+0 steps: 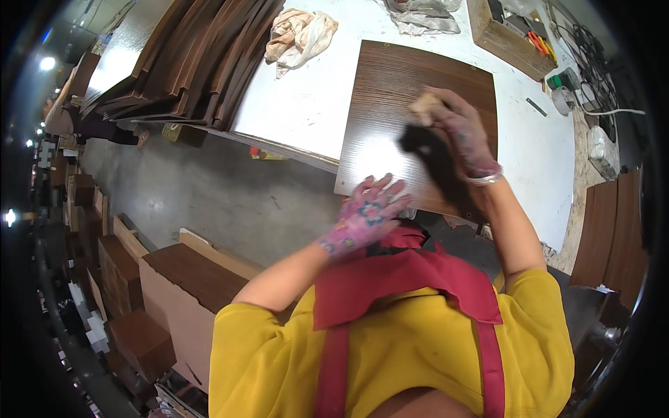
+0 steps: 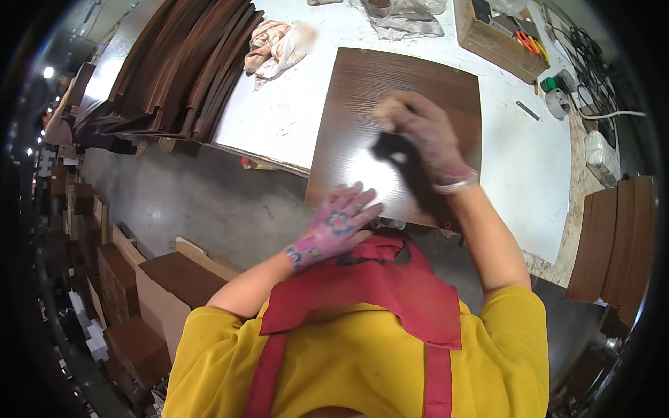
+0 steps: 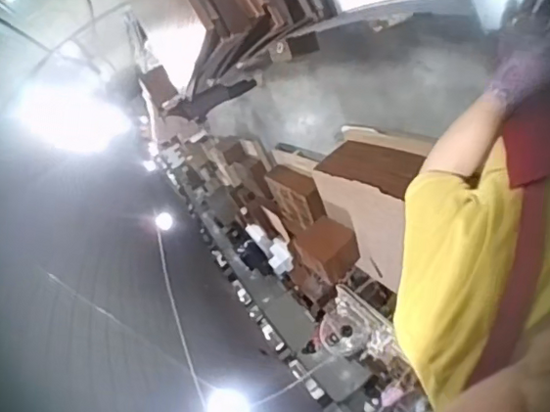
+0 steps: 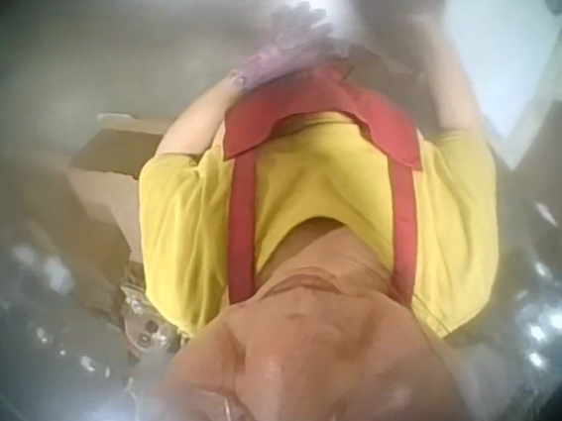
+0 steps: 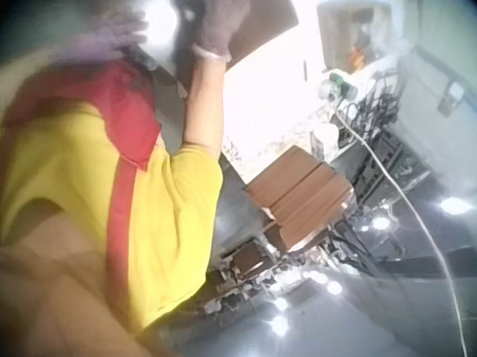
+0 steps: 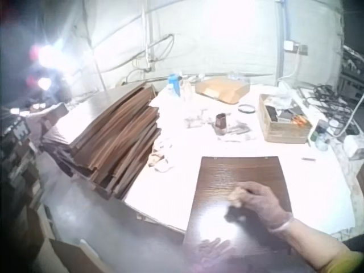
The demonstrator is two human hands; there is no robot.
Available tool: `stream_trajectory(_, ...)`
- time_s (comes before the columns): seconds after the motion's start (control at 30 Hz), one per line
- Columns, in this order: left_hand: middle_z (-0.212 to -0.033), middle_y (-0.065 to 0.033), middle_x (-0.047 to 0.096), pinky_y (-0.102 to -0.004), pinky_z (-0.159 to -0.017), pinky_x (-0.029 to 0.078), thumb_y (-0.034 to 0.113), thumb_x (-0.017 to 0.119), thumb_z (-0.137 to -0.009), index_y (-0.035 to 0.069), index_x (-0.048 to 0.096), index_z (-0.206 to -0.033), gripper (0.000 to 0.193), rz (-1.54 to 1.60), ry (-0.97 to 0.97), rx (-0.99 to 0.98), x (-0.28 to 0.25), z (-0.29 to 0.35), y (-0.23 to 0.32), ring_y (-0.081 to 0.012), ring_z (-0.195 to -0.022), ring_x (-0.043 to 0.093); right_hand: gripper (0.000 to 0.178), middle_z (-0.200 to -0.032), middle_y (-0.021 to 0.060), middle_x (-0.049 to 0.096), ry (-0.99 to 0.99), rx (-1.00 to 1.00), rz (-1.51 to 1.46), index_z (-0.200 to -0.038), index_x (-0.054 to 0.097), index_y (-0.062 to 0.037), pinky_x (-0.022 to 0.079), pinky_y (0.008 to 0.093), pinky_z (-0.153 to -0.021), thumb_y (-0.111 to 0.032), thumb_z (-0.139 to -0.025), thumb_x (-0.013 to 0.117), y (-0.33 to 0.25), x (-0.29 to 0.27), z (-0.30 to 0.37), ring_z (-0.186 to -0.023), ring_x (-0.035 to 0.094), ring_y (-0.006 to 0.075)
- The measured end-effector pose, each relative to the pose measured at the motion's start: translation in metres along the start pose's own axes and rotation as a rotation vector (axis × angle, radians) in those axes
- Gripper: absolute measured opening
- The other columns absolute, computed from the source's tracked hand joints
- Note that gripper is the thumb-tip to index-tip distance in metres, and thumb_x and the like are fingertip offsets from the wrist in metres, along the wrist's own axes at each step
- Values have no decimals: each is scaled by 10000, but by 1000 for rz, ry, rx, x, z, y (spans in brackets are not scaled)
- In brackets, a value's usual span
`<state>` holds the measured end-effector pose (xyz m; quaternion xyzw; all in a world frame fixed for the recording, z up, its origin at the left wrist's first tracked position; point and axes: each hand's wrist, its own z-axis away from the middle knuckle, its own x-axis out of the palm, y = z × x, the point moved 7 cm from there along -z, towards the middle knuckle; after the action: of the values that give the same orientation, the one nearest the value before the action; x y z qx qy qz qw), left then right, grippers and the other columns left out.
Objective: The person sands a stack of dark wood panels on a workbench using a sanding block. They repeatedly flip each panel and sand both sides, then place the finished panel onto a growing stack. The person wears pink gloves and a yellow shirt with a red apron.
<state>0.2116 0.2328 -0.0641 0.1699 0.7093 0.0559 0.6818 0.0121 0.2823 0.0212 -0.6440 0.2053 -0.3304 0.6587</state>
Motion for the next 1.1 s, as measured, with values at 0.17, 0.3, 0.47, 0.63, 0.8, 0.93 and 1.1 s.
stream_trajectory(0.17,-1510,-100,406,-510,-1149,259,278,763,-774,214,501,-1427,707,-144,125,-185,-29,57,-44,-341,-1420,328,354,-998,10,608,265,13,-215,-1192,619,-14,480,274,-843,-298,-987,568,30,-129,80,-936,574,120)
stream_trajectory(0.3,-1484,-105,437,-509,-1130,319,161,741,-785,209,509,-1413,671,-230,133,-150,-43,39,-54,-358,-1385,380,345,-1044,33,642,436,68,-357,-1198,627,-40,495,297,-851,-303,-978,591,66,-173,134,-964,605,155)
stream_trajectory(0.47,-1410,-101,529,-444,-1039,478,8,655,-803,178,564,-1341,571,-258,147,53,-34,0,-62,-362,-1310,493,370,-1051,65,667,476,13,-410,-1203,626,-32,495,297,-812,-309,-958,635,80,-188,153,-943,612,175)
stream_trajectory(0.63,-1358,-92,600,-410,-1075,480,-43,631,-776,141,595,-1321,576,-320,165,194,-120,-5,-17,-310,-1278,558,433,-1076,56,663,520,-239,-502,-1265,604,-24,509,303,-838,-335,-967,647,31,-226,173,-941,604,144)
stream_trajectory(0.8,-1217,-108,680,-349,-976,565,-168,563,-733,53,660,-1226,550,621,294,34,-288,-51,-29,-226,-1103,672,430,-1193,113,648,711,-409,-675,-1304,582,-6,504,392,-996,-274,-973,648,2,-292,212,-1008,625,207)
stream_trajectory(0.93,-1173,-91,661,-255,-882,526,101,732,-850,-18,588,-1285,474,850,499,-74,-327,-124,-123,-133,-991,644,500,-1297,144,601,396,-508,-565,-1376,491,5,490,405,-1029,-279,-985,618,-14,-255,170,-1144,603,229)
stream_trajectory(1.1,-966,55,622,-237,-708,470,439,558,-1004,76,651,-1118,392,1184,662,-583,-244,-241,-318,-82,-749,547,528,-1411,140,532,315,-481,-539,-1386,476,-29,446,409,-1074,-354,-987,595,-26,-224,58,-1230,558,256)
